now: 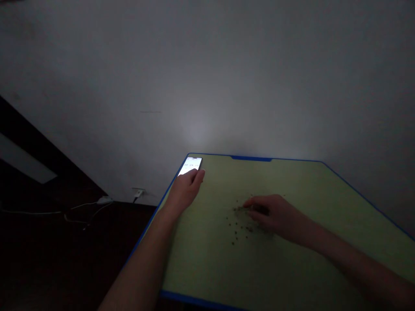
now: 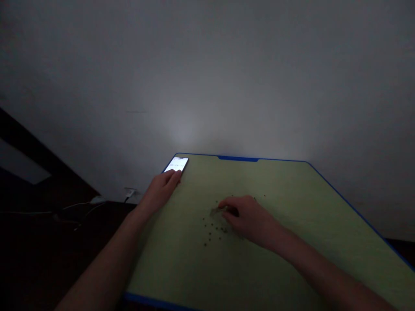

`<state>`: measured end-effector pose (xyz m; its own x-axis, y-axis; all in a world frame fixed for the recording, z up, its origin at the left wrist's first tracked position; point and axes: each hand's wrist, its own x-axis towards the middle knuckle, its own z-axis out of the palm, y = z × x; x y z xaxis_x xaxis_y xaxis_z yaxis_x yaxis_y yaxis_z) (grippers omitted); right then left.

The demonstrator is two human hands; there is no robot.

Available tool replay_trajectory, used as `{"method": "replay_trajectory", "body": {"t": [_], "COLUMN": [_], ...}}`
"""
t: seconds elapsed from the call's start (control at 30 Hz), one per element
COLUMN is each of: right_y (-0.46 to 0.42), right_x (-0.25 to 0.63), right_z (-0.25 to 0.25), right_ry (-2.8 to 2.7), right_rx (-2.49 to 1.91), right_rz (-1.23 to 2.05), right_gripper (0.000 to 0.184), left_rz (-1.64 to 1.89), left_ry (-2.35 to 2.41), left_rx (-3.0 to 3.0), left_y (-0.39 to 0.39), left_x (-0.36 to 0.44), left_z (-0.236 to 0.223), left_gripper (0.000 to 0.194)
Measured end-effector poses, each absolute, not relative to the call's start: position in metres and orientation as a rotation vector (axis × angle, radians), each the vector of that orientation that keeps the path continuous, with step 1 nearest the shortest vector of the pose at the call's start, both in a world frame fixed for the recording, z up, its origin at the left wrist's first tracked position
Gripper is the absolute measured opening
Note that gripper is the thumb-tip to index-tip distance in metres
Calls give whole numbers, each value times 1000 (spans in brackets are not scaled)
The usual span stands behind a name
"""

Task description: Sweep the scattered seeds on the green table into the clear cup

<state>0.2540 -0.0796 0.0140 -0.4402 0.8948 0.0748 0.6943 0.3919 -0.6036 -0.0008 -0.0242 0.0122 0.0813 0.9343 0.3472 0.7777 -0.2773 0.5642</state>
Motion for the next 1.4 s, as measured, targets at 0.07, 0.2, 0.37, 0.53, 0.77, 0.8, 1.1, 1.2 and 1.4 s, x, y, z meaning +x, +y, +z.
{"method": "replay_trajectory", "body": {"t": [0.07, 0.2, 0.37, 0.53, 0.77, 0.8, 1.1, 1.2, 1.4], "right_y": [-89, -104, -107, -101, -93, -92, -89, -86, -90], "right_x": [267, 281, 282, 271, 252, 251, 249, 246, 233], "right_z": [8, -2, -7, -5, 1, 1, -2, -3, -3], "right_ry": [-2229, -2228, -2226, -2223, -2264, -2276, -2247, -2224, -2320], "right_rx": [-1436, -1482, -1546, -1557, -1478, -1470, -1438, -1415, -1332], "right_rz": [734, 759, 739, 624, 622, 619, 698, 736, 719], "right_gripper": [27, 27, 27, 28, 27, 26, 26, 25, 21], "left_rz": [977, 987, 991, 972, 980, 983, 985, 982, 997], "left_ry": [1723, 1715, 1702, 1715, 1695, 1694, 1690, 1697, 1690], "left_rx": [2126, 2133, 2121, 2120, 2123, 2124, 2138, 2136, 2143], "left_y": [-24, -24, -24, -24, -24, -24, -24, -24, -25], "left_x": [-1, -1, -1, -1, 0, 0, 1, 1, 1], "left_z": [12, 12, 12, 11, 11, 11, 11, 12, 12], "left_gripper": [45, 45, 45, 44, 43, 43, 42, 42, 42]}}
